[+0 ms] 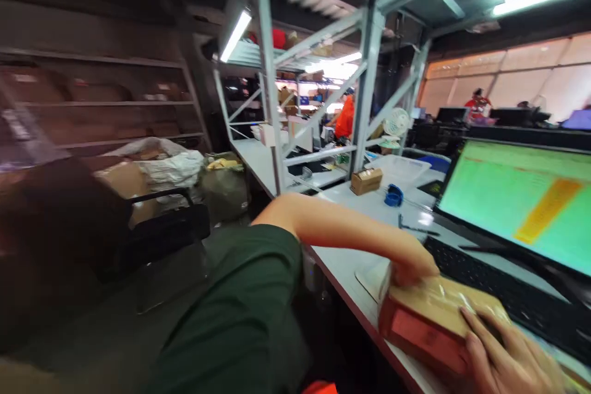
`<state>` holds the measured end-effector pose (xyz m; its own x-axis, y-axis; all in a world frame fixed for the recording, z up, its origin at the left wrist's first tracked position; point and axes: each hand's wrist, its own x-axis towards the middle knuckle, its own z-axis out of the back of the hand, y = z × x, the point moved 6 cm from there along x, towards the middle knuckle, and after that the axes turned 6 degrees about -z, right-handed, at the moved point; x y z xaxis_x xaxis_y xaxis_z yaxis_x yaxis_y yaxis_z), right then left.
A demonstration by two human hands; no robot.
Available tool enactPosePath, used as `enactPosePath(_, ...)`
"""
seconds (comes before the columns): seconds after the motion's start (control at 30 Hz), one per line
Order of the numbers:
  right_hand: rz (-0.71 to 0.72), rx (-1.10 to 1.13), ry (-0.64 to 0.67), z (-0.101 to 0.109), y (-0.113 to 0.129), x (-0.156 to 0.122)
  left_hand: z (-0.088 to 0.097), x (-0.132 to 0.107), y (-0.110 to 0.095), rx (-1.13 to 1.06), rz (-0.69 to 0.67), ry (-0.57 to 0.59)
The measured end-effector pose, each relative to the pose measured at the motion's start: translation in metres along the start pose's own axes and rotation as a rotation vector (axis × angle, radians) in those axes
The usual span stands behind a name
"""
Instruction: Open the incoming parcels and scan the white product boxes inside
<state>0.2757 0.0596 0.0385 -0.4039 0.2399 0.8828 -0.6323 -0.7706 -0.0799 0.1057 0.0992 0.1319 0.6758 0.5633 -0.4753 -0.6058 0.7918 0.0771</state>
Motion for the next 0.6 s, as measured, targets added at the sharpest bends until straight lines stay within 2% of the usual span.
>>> enactPosePath(0.13,-0.285,-0.118,0.092,0.009,-0.004,0.017,-0.015,-0.028,0.003,-0.061,-0.054,-0.106)
enactPosePath(0.17,-0.337,-0.104,0.124,0.007,-0.011,0.021,-0.023,-0.034,0.007,-0.167,-0.049,-0.167)
enactPosePath(0.23,-0.394,-0.040,0.184,0.003,-0.025,0.025,-0.042,-0.043,0.009,-0.369,-0.107,-0.305)
enactPosePath(0.33,-0.410,0.013,0.223,0.012,-0.030,0.033,-0.069,-0.052,0.005,-0.446,-0.207,-0.630)
enactPosePath(0.43,-0.344,0.094,0.267,0.032,0.003,0.041,-0.092,-0.051,-0.009,-0.448,-0.335,-0.899)
enactPosePath(0.53,-0.319,0.254,0.385,0.041,0.051,0.037,-0.104,-0.040,-0.023,-0.464,-0.408,-1.071)
enactPosePath(0.6,-0.347,0.248,0.414,0.038,0.074,0.028,-0.107,-0.033,-0.030,-0.483,-0.394,-1.164)
